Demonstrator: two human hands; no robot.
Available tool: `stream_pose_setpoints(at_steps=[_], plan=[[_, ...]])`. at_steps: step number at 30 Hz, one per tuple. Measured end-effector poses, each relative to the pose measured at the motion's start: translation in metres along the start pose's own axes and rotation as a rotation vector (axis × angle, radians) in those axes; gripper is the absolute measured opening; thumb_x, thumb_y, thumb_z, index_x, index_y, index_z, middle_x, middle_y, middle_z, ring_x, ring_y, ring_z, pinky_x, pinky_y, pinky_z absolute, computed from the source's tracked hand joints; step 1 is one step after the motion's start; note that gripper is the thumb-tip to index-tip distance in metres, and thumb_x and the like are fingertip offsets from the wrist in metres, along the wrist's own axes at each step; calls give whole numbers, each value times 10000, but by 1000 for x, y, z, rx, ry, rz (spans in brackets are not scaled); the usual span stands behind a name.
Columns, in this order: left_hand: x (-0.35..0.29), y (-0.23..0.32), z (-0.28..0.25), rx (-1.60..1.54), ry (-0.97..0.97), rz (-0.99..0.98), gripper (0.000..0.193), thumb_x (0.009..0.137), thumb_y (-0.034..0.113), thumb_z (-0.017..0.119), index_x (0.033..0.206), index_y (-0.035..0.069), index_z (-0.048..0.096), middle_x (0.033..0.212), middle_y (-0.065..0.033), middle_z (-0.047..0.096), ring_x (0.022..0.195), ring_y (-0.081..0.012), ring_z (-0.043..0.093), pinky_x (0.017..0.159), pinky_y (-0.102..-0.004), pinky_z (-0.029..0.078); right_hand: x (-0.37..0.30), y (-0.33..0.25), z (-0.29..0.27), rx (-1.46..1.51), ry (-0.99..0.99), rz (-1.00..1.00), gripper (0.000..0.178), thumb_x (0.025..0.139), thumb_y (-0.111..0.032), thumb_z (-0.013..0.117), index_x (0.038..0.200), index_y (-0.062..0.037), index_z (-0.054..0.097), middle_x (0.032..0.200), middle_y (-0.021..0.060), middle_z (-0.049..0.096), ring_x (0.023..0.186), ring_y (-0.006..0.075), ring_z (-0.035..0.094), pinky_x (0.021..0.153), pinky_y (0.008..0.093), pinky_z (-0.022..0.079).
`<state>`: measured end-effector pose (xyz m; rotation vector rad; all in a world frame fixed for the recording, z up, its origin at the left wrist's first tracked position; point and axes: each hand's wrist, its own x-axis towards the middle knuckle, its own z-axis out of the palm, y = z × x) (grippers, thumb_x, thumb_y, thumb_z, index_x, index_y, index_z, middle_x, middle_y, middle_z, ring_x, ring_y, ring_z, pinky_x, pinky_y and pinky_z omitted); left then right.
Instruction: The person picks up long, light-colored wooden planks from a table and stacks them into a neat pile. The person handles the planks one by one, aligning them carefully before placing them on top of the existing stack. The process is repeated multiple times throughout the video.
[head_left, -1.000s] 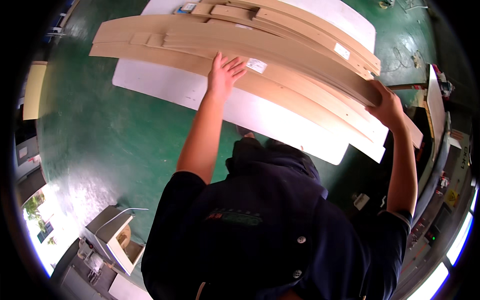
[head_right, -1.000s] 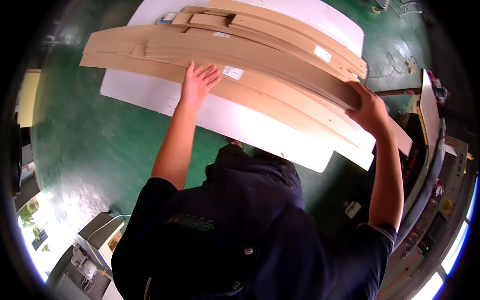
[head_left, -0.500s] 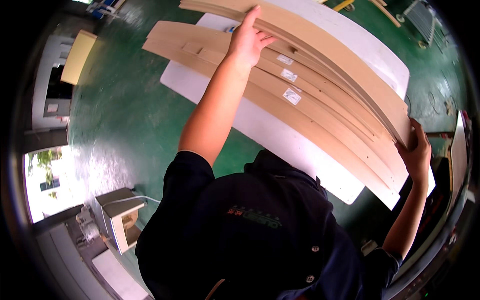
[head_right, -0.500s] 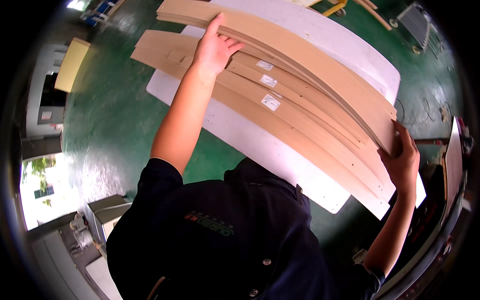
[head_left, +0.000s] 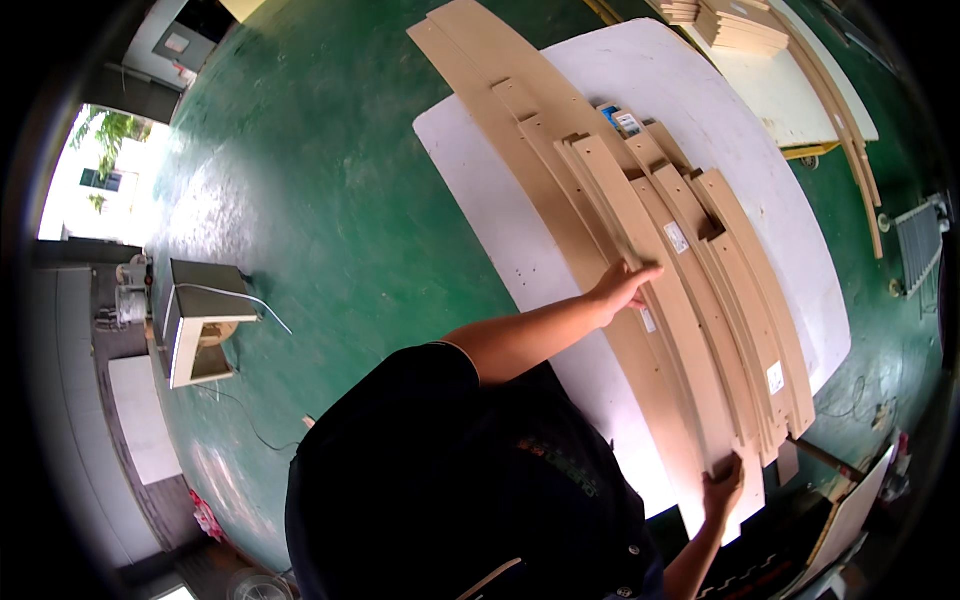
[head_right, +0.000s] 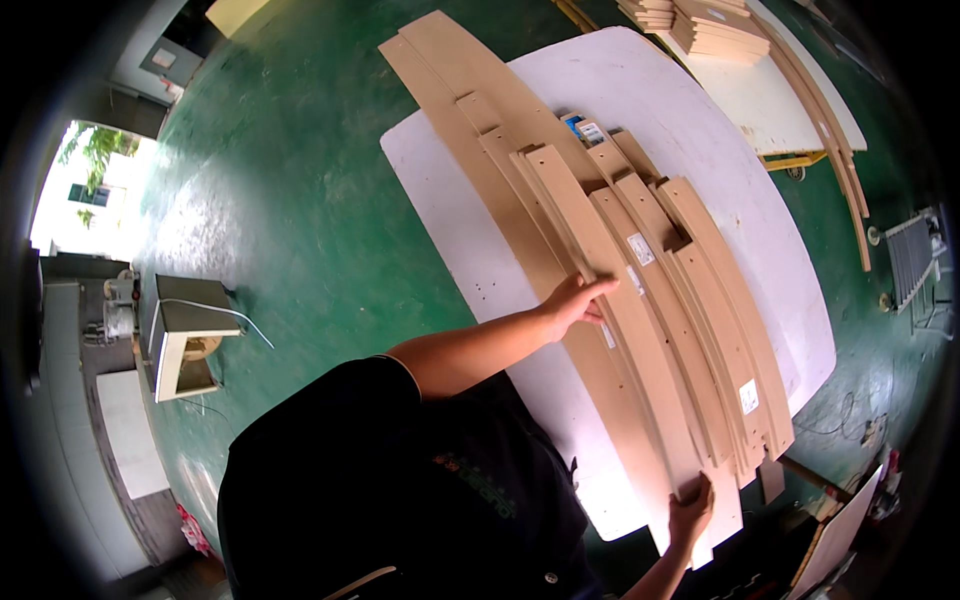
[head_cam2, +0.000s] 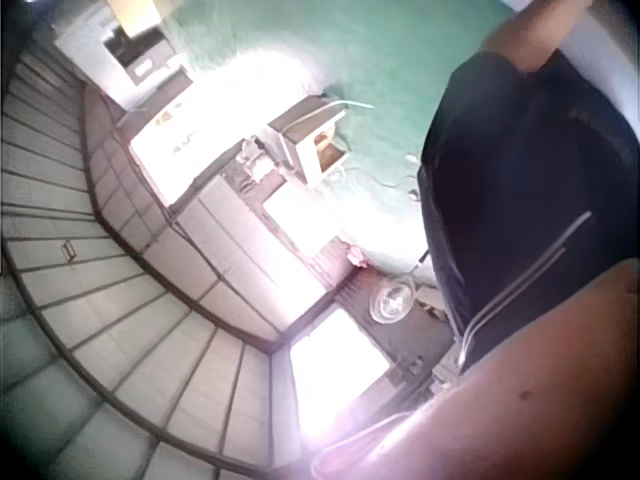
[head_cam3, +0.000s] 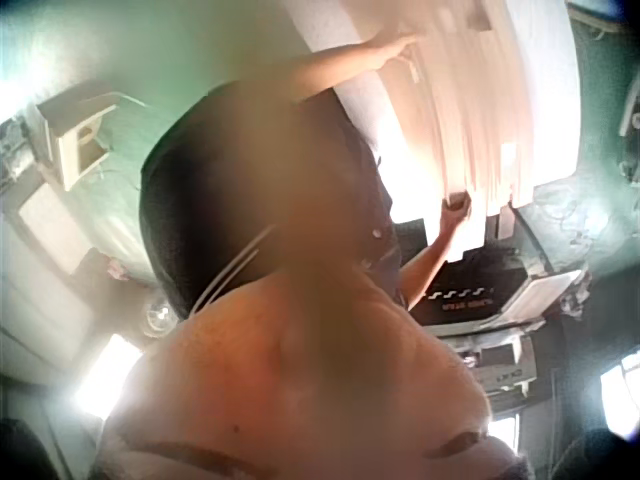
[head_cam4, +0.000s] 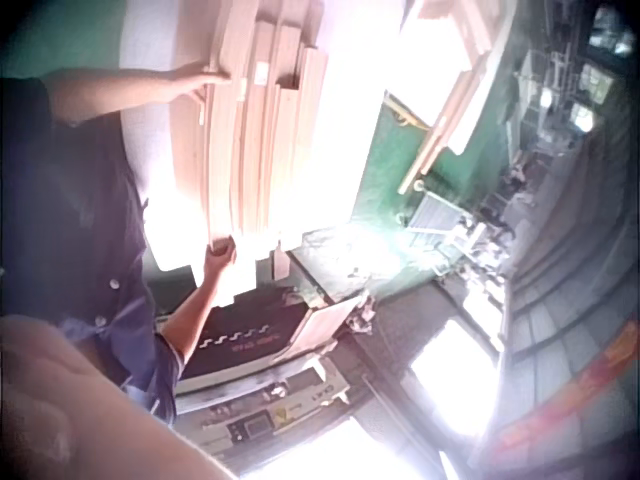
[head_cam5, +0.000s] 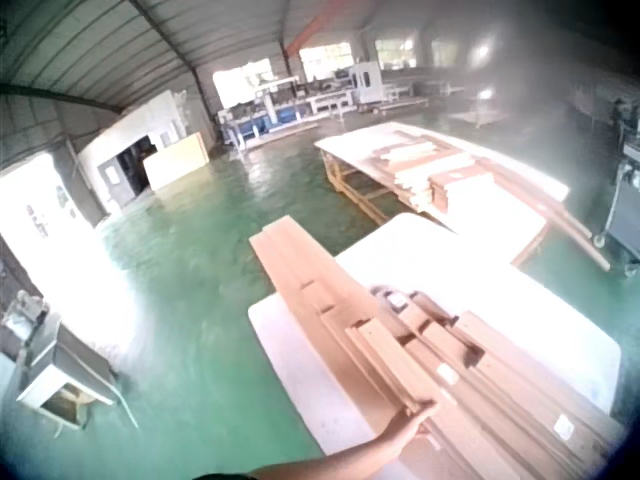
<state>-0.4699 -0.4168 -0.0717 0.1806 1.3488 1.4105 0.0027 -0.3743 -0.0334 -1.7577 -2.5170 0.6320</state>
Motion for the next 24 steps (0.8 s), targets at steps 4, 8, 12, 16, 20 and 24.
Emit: stream_pose_setpoints(at_steps=[4,8,12,16,20,24], plan=[[12,1,-22,121,-3,-138,649,869,476,666,1226,-43,507,1070,-163,630,808,-235,693,636,-338,597,5,-16,16,-65,-32,33,697,587,-22,813,1231,-64,548,1146,182,609,1093,413,563,954,485,471],[20,21,-48,284,-80,-251,670,885,533,619,1191,-61,574,908,-169,663,629,-220,694,509,-315,577,11,-48,23,-142,-38,72,656,599,-16,807,1201,-64,549,1145,162,610,1081,402,572,937,484,484],[32,40,-77,555,-273,-415,655,913,608,533,1137,7,669,674,-118,662,609,-188,691,522,-319,559,25,-66,22,-198,-78,140,636,616,-19,805,1194,-71,547,1145,159,617,1075,397,581,936,481,485],[38,78,-114,638,-307,-324,551,933,562,542,1019,34,670,694,-117,678,593,-195,677,562,-332,528,27,-59,33,-310,-106,149,666,623,-39,823,1219,-65,529,1157,169,621,1078,393,590,954,480,479],[74,110,-194,646,290,175,410,925,445,607,883,37,596,733,-113,674,667,-249,659,632,-371,515,24,-66,49,-476,-194,239,683,657,-70,840,1253,-75,506,1214,154,614,1135,371,577,997,474,462],[133,160,-265,980,691,457,389,882,277,649,1170,34,548,1209,-151,548,1138,-341,524,873,-446,497,29,-75,51,-521,-215,280,663,700,-48,799,1276,-85,472,1218,162,606,1155,367,571,1023,469,448]])
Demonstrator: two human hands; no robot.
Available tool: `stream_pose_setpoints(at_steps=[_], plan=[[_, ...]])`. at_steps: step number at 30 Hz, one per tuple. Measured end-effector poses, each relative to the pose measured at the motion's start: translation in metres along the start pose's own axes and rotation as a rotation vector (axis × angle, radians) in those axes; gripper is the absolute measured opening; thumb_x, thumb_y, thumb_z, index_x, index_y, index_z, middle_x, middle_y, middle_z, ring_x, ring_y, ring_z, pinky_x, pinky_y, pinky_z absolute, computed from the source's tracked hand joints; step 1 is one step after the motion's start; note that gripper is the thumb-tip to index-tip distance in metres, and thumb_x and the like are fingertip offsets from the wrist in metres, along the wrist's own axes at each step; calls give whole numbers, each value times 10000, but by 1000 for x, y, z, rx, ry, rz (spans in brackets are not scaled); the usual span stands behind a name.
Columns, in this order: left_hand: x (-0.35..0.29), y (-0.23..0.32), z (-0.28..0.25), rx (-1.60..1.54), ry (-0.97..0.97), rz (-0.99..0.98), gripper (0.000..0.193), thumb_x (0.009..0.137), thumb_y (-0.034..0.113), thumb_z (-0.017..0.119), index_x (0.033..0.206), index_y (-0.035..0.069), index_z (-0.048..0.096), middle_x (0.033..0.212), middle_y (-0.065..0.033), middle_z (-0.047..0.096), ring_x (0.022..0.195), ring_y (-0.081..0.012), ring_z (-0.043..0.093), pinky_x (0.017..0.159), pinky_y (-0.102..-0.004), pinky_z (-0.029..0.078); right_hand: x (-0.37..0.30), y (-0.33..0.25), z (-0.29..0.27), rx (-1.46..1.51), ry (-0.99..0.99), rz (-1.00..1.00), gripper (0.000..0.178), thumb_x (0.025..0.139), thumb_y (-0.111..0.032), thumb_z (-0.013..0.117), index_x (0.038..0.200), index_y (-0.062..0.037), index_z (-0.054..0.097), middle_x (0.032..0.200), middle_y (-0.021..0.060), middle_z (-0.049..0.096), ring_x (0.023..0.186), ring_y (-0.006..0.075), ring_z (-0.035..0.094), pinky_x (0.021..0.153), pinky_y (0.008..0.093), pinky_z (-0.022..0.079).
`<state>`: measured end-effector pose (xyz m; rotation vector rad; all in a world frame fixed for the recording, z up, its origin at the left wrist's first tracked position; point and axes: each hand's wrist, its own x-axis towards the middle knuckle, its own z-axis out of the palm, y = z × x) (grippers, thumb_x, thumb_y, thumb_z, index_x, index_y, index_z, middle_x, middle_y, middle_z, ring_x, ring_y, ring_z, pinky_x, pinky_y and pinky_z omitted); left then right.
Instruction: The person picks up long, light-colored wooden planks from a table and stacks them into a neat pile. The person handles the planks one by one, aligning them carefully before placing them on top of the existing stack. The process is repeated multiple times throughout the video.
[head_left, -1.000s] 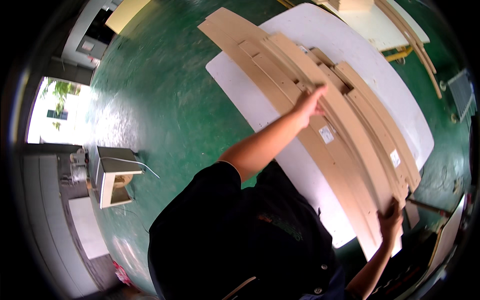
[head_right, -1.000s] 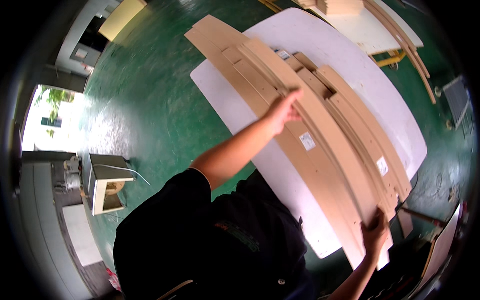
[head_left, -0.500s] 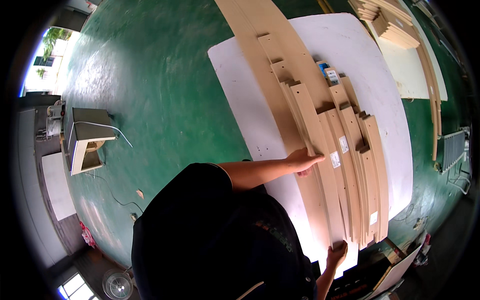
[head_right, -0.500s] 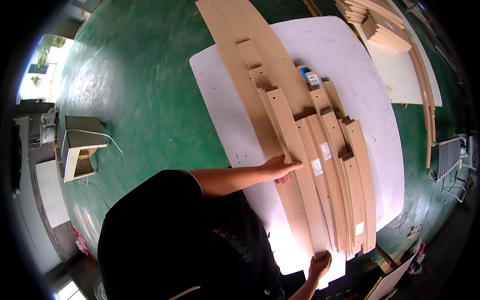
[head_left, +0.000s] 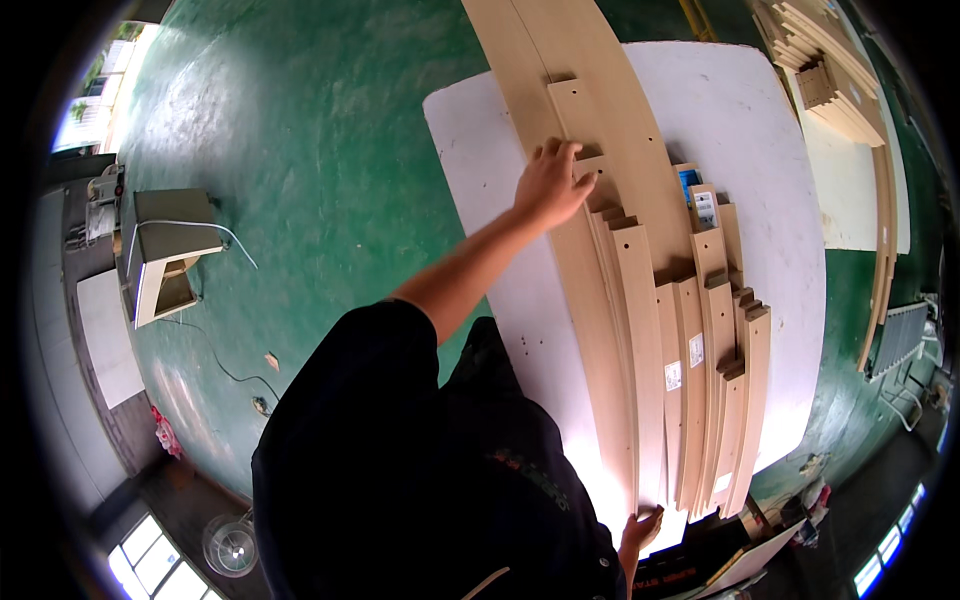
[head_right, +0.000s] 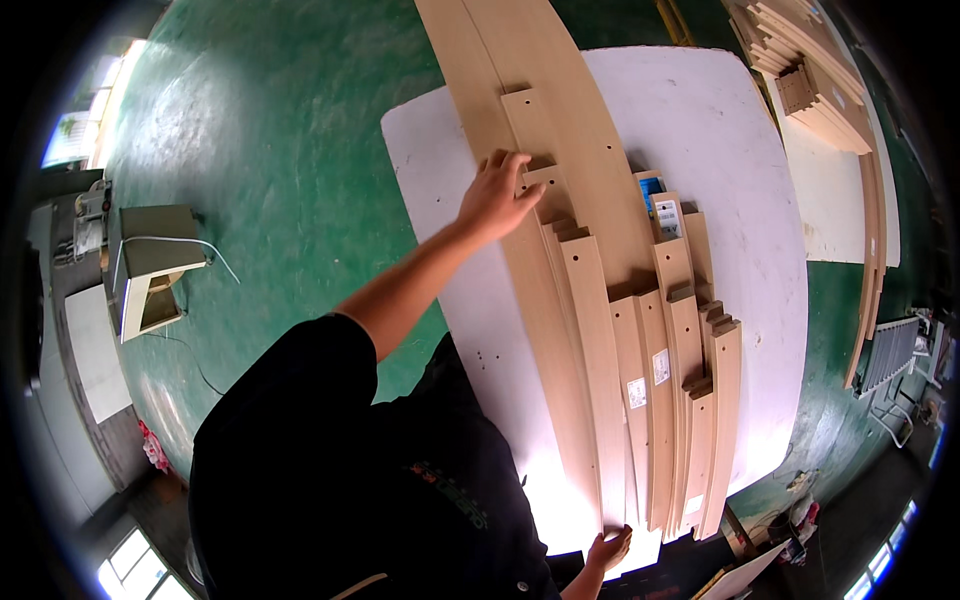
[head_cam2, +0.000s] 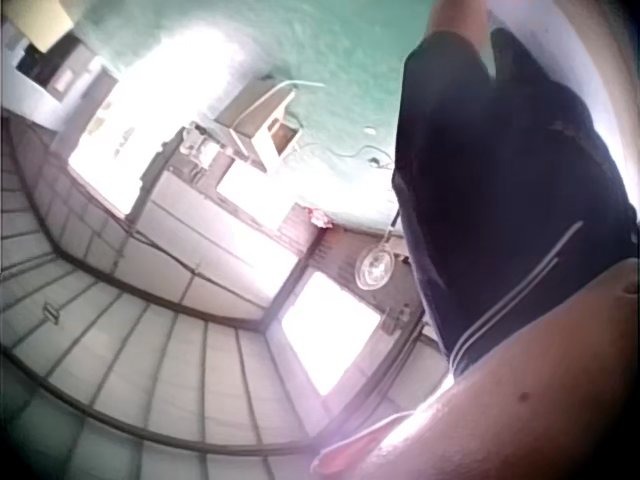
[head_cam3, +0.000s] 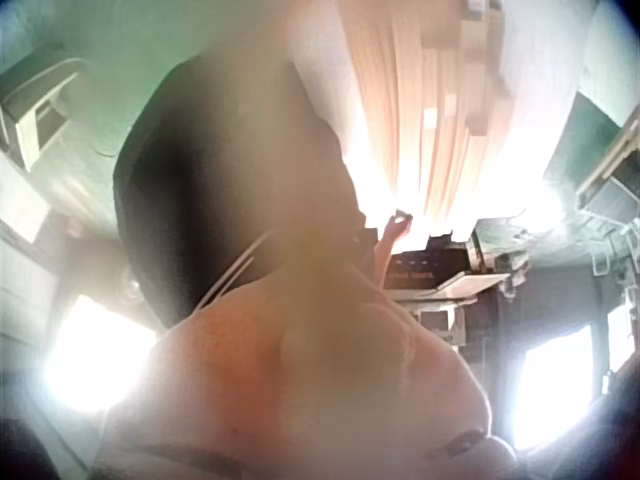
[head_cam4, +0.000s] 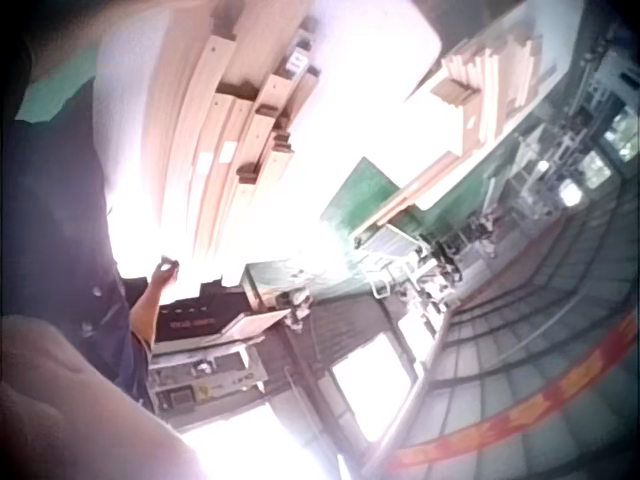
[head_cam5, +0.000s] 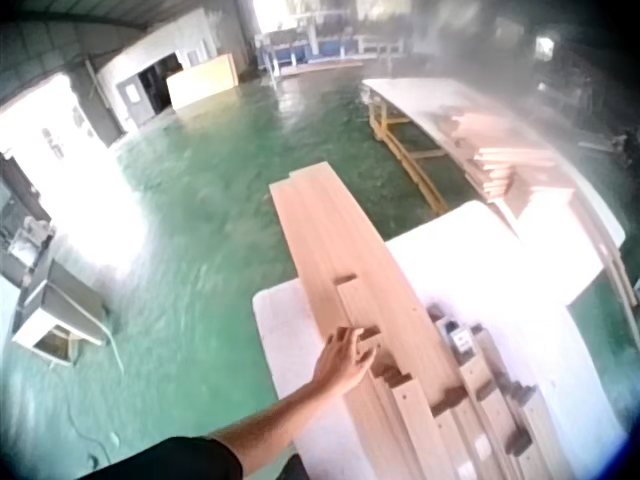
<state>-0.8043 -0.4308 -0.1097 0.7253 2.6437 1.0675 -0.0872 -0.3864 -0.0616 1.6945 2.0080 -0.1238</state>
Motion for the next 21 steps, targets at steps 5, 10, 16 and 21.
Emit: stream_pose_setpoints(at_steps=[5,10,16,21], plan=[[44,-9,12,50,-285,42,330,893,303,661,1065,22,644,1093,-104,628,1092,-312,573,888,-416,493,2,0,-13,-33,-107,43,683,693,-39,787,1292,-76,463,1291,161,545,1224,359,509,1054,474,410],[50,-7,6,-26,-318,-62,335,844,314,716,998,25,647,1040,-118,637,1041,-297,576,894,-411,477,-3,-5,-11,-17,-129,97,724,689,-43,783,1329,-52,444,1305,170,529,1246,365,486,1067,483,396],[121,-52,14,175,144,86,465,773,392,763,1094,73,653,1287,-152,557,1257,-370,420,1014,-485,378,1,-17,-11,9,-99,141,725,679,-55,777,1323,-48,445,1305,176,523,1251,376,473,1073,495,381],[182,-69,2,226,-171,44,484,749,354,803,1115,74,656,1139,-107,656,1089,-311,583,946,-414,453,-4,-16,-5,57,-87,158,731,678,-56,777,1329,-41,446,1314,191,513,1261,391,455,1074,509,377]])
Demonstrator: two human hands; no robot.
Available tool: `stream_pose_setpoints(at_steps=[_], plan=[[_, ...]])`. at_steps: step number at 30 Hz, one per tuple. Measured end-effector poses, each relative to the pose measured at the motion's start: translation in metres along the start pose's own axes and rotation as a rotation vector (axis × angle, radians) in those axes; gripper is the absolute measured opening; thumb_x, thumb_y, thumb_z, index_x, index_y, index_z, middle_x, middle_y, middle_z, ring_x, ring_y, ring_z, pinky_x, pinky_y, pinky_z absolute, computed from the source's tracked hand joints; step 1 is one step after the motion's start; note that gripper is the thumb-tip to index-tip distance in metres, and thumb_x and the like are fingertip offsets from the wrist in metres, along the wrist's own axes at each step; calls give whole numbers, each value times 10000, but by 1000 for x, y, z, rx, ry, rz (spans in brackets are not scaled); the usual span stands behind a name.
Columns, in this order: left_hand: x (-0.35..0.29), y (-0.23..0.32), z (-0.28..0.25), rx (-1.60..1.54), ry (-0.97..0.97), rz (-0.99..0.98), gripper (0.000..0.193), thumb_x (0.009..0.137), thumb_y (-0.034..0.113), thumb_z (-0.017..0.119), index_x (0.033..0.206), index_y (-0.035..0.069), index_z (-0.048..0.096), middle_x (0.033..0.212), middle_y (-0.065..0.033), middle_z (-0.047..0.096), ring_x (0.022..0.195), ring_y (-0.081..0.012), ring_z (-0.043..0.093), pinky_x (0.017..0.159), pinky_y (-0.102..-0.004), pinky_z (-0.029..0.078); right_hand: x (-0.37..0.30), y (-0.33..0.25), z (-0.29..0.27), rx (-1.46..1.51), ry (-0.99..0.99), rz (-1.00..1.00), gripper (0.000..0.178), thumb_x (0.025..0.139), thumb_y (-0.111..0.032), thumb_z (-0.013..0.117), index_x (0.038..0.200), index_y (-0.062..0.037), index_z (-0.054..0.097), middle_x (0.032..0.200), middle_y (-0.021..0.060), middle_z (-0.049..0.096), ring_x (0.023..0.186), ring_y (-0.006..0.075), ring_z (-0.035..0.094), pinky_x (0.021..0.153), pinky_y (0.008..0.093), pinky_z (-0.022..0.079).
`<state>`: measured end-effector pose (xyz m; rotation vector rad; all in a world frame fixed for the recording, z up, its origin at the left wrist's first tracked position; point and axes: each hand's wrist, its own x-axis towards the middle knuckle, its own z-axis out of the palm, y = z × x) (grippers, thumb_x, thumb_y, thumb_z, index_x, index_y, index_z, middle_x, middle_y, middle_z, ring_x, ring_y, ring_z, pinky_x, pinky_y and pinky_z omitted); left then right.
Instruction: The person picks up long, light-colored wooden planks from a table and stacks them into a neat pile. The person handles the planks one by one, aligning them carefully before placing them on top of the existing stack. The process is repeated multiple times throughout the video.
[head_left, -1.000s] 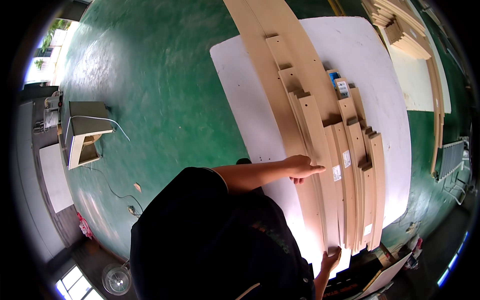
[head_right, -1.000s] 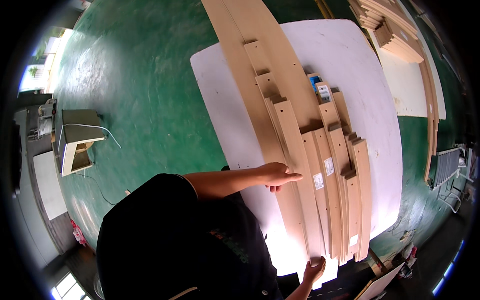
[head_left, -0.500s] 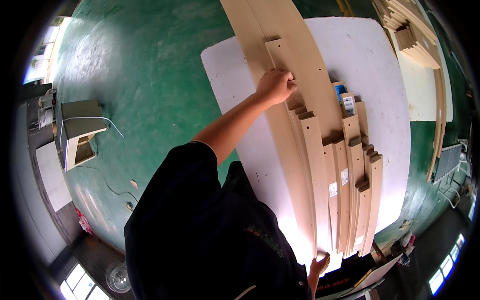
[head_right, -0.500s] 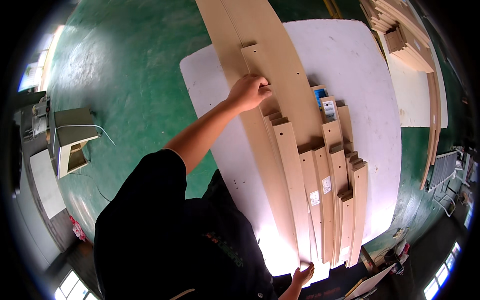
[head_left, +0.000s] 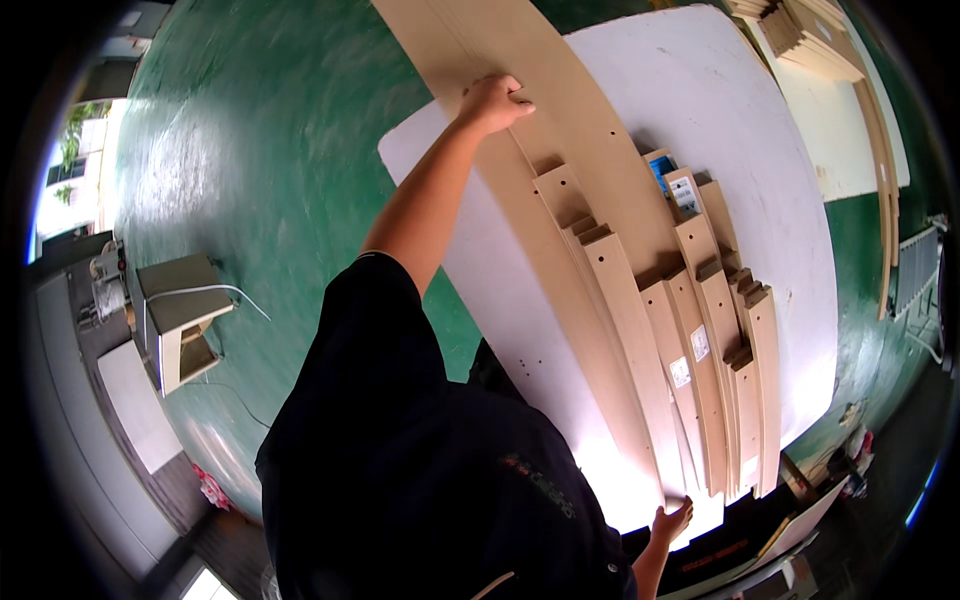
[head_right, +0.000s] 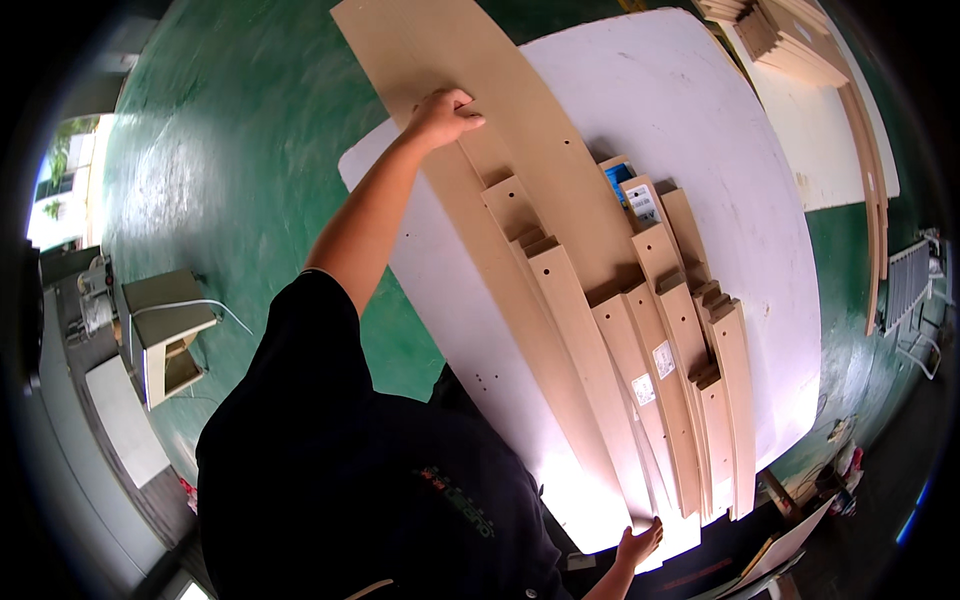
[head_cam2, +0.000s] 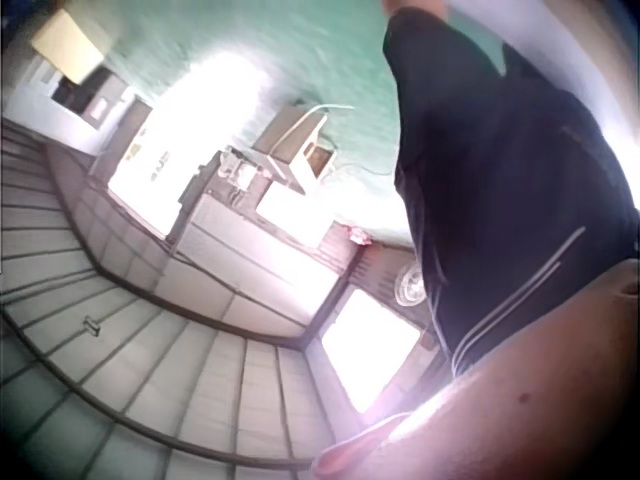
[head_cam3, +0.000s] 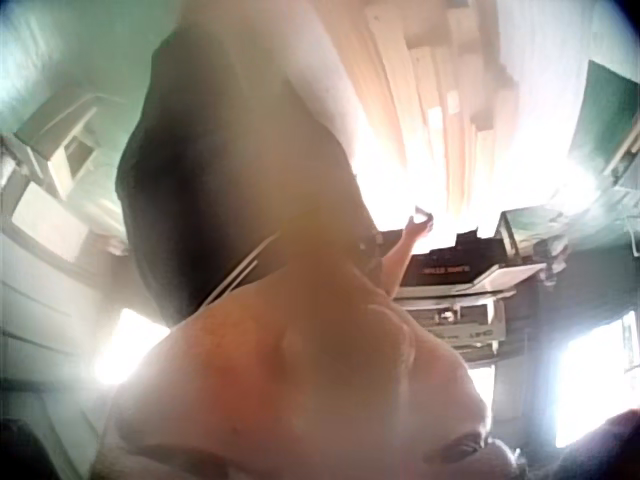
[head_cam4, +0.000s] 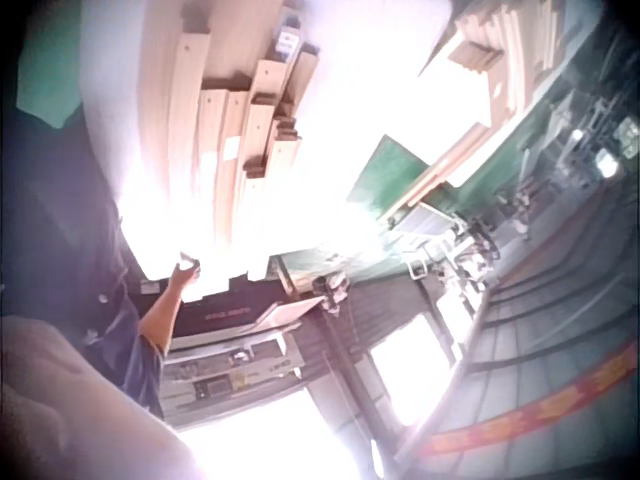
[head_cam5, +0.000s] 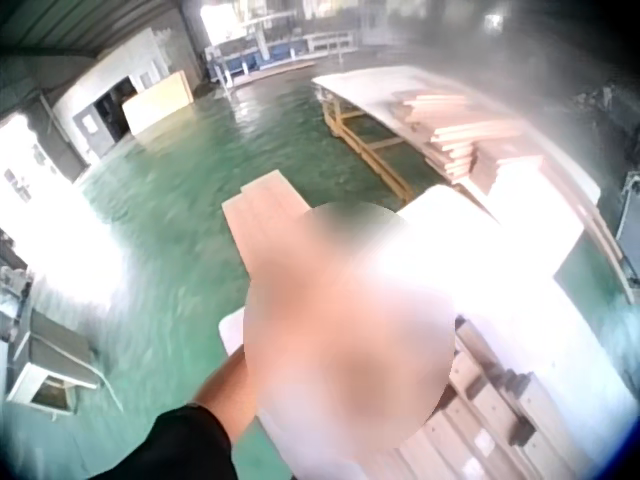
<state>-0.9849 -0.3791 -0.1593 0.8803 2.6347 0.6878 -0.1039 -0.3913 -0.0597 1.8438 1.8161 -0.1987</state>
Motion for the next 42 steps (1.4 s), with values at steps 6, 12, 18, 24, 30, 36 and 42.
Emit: stream_pose_setpoints(at_steps=[6,12,18,24,30,36,42], plan=[[24,-32,20,-138,-75,-95,590,657,411,852,1069,34,662,1044,-139,703,964,-268,662,850,-390,502,-1,7,13,35,60,-24,690,720,-101,743,1346,-43,458,1339,194,501,1270,389,447,1093,504,352],[26,-15,7,-150,-180,-119,462,743,293,837,1031,-5,633,980,-86,672,908,-182,610,817,-316,482,3,-4,12,71,138,17,666,719,-98,733,1333,-64,477,1303,169,535,1266,374,454,1087,494,351],[14,-7,9,140,-130,-35,636,807,532,697,1185,28,606,1283,-198,556,1230,-352,492,1043,-464,371,0,-4,17,133,224,-1,613,700,-51,721,1281,-94,533,1272,109,566,1261,330,467,1070,472,353],[6,-1,7,281,-100,-6,764,812,609,665,1289,25,539,1421,-210,418,1338,-399,354,1127,-502,265,5,10,28,157,281,-108,580,702,12,650,1264,-97,556,1213,93,612,1196,304,534,1083,442,333],[29,-11,5,272,-164,-1,663,828,584,663,1175,19,647,1211,-201,638,1196,-373,540,1044,-425,392,10,7,22,223,284,-142,444,760,67,527,1179,-47,617,1158,127,635,1154,316,561,1062,423,375],[34,-7,15,216,-188,74,543,843,471,642,1112,3,700,1141,-191,688,1126,-357,610,993,-416,433,11,-6,5,275,284,-125,515,701,101,582,1184,-78,600,1189,125,622,1165,332,550,1062,427,382],[28,1,8,326,-242,16,580,849,462,622,1148,-31,669,1202,-230,650,1146,-370,595,990,-414,436,7,-11,-8,317,281,-131,460,740,99,575,1168,-65,612,1181,130,630,1160,335,552,1060,424,388]])
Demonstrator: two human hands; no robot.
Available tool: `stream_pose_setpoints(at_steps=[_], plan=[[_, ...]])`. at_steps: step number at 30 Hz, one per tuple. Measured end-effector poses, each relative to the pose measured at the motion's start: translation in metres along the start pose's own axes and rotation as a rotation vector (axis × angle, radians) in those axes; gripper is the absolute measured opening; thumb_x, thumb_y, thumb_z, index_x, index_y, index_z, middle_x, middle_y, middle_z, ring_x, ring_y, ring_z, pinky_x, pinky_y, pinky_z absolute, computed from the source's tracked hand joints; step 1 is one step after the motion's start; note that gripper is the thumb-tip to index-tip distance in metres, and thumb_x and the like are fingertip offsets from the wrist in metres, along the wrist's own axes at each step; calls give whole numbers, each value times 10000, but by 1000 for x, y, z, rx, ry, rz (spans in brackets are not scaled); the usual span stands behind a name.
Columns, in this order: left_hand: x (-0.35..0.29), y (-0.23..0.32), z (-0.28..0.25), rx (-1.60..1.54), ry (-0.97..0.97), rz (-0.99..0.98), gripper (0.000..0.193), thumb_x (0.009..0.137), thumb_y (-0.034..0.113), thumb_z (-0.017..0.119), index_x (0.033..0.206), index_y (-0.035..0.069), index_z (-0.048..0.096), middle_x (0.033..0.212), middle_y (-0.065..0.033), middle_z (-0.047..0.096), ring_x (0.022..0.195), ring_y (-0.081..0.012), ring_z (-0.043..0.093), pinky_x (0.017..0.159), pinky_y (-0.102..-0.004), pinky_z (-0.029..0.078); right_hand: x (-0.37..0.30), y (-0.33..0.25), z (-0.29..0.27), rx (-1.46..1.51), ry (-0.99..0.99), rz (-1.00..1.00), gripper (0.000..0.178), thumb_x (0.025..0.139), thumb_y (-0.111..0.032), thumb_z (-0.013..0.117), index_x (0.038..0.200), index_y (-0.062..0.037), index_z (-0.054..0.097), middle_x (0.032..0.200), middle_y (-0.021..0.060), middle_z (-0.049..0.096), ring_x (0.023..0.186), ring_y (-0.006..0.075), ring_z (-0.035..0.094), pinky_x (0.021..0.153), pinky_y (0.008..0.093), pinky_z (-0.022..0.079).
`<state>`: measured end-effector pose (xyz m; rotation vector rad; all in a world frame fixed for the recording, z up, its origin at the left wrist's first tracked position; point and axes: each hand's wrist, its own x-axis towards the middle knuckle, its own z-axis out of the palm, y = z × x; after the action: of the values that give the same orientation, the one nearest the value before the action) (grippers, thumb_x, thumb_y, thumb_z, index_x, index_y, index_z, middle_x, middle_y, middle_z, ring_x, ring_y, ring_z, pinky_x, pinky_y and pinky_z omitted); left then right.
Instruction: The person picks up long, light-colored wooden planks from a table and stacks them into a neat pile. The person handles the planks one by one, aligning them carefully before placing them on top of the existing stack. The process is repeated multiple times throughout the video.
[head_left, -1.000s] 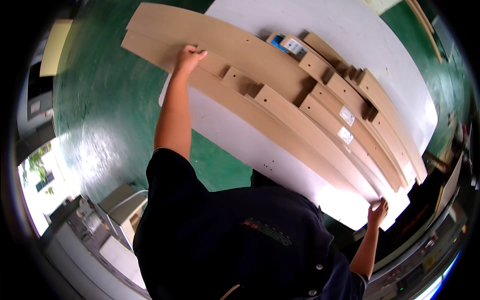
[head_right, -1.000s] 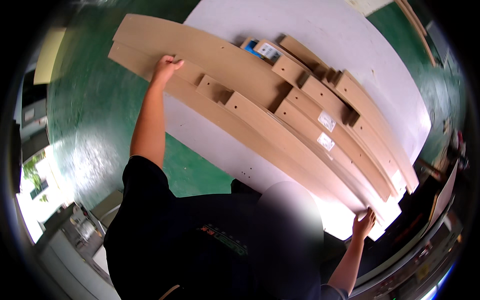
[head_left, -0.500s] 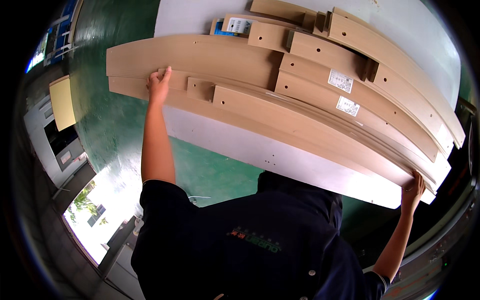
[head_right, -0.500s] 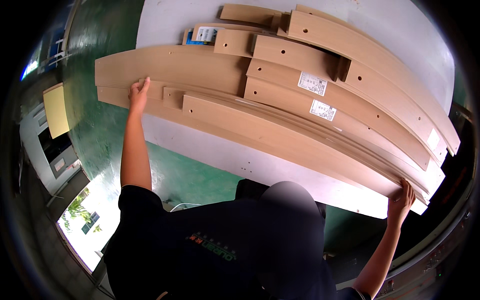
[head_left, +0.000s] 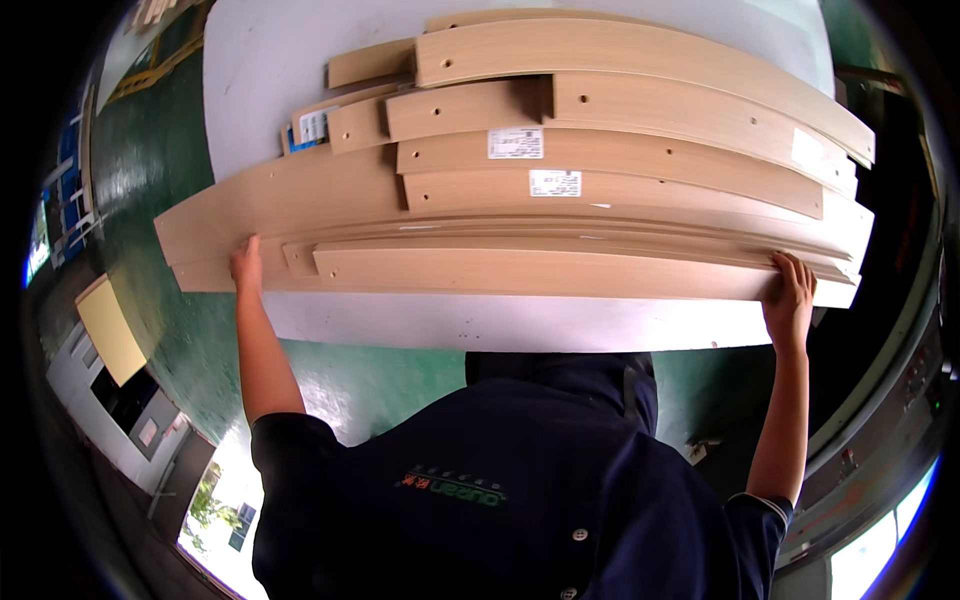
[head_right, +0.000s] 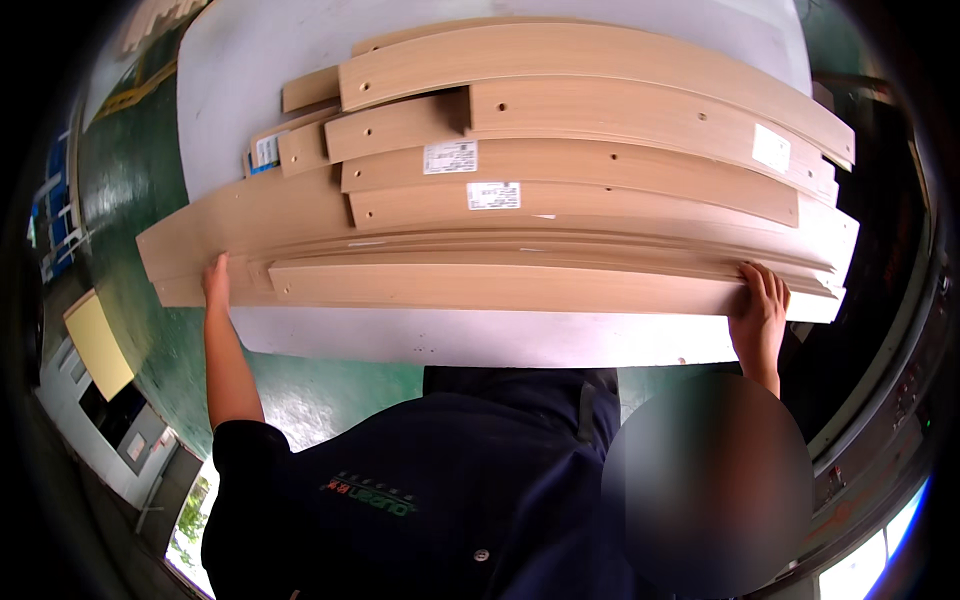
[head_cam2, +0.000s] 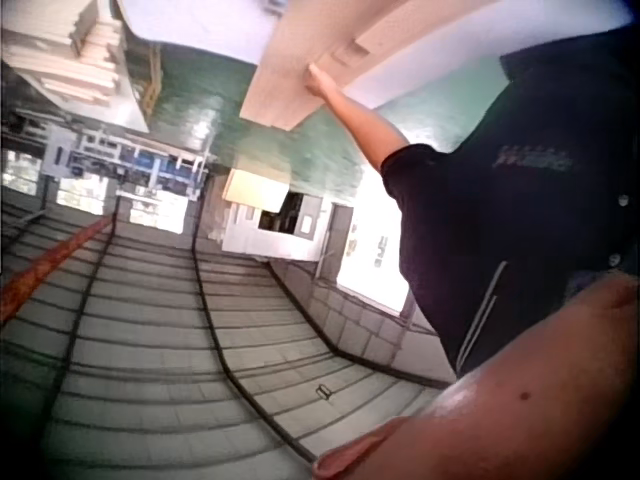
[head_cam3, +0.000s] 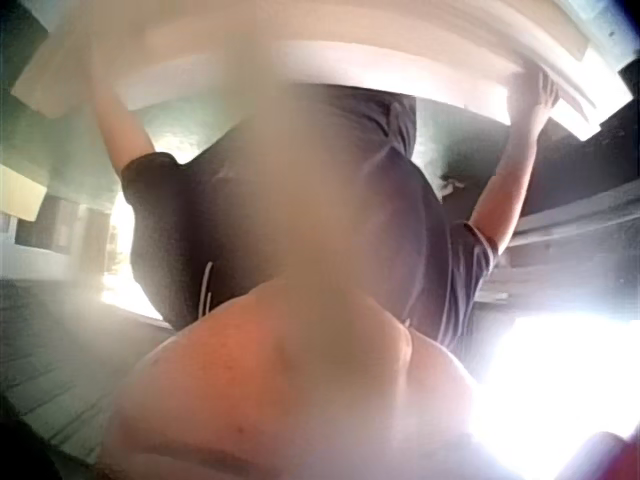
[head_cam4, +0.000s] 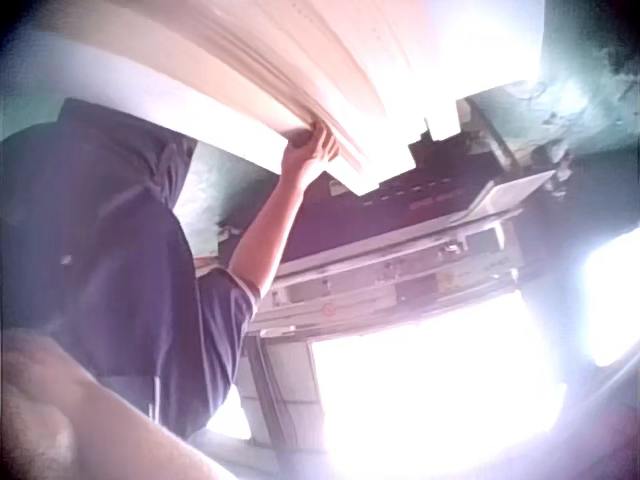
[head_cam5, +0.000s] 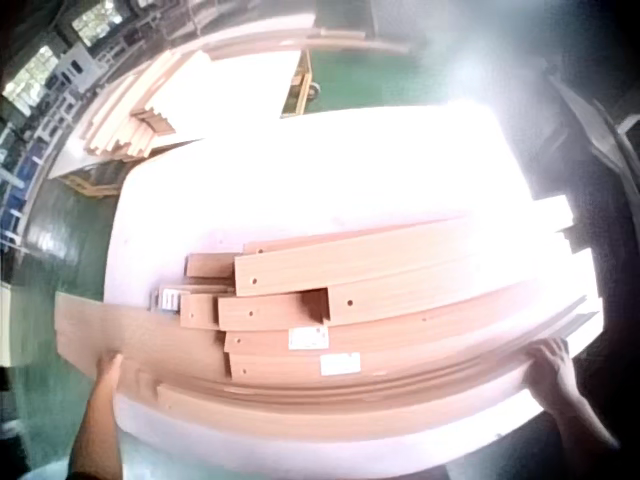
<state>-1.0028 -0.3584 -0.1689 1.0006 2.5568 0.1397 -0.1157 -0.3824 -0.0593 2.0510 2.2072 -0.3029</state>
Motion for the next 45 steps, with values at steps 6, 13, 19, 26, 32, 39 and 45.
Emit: stream_pose_setpoints(at_steps=[6,13,19,26,32,39,45], plan=[[12,-13,-4,232,64,-64,660,878,496,619,1290,-17,575,1315,-223,584,1247,-361,519,1045,-424,397,-2,4,-5,90,13,13,507,640,70,622,1128,-64,593,1166,124,606,1159,349,525,1033,439,387],[-118,182,-10,-371,-220,392,434,963,259,599,1311,14,514,1289,-151,567,1227,-240,513,1069,-359,372,-13,27,-12,114,47,15,614,624,65,659,1213,-70,553,1207,128,577,1208,333,491,1104,452,324],[-296,292,-1,-128,-335,807,394,921,177,653,1262,21,534,1242,-150,569,1178,-276,532,1022,-383,410,-29,116,-15,48,83,126,634,673,92,673,1266,-86,539,1288,144,551,1304,337,433,1161,441,263],[-434,322,40,-64,-157,870,535,832,207,737,1281,27,508,1244,-184,550,1189,-349,503,1016,-432,409,-35,239,-11,124,32,23,556,674,62,660,1201,-99,585,1249,116,591,1277,333,477,1121,445,317],[-503,415,103,168,-259,1045,786,700,278,829,1364,85,456,1378,-178,490,1300,-366,432,1088,-444,353,-12,260,7,172,24,-256,410,678,22,599,1074,-83,580,1046,148,627,1048,347,574,974,431,428],[-491,429,157,355,-220,1070,594,656,182,801,1191,110,554,1211,-87,576,1191,-282,518,1015,-436,409,-8,260,-3,129,46,-286,333,688,-31,609,1017,-78,604,956,138,652,969,338,608,912,428,452],[-491,425,163,237,-209,1078,478,645,108,766,1082,113,572,1116,-76,608,1141,-297,551,963,-434,423,-10,270,6,51,-33,-302,367,694,-66,644,1057,-88,597,993,135,655,1017,325,615,929,439,454]])
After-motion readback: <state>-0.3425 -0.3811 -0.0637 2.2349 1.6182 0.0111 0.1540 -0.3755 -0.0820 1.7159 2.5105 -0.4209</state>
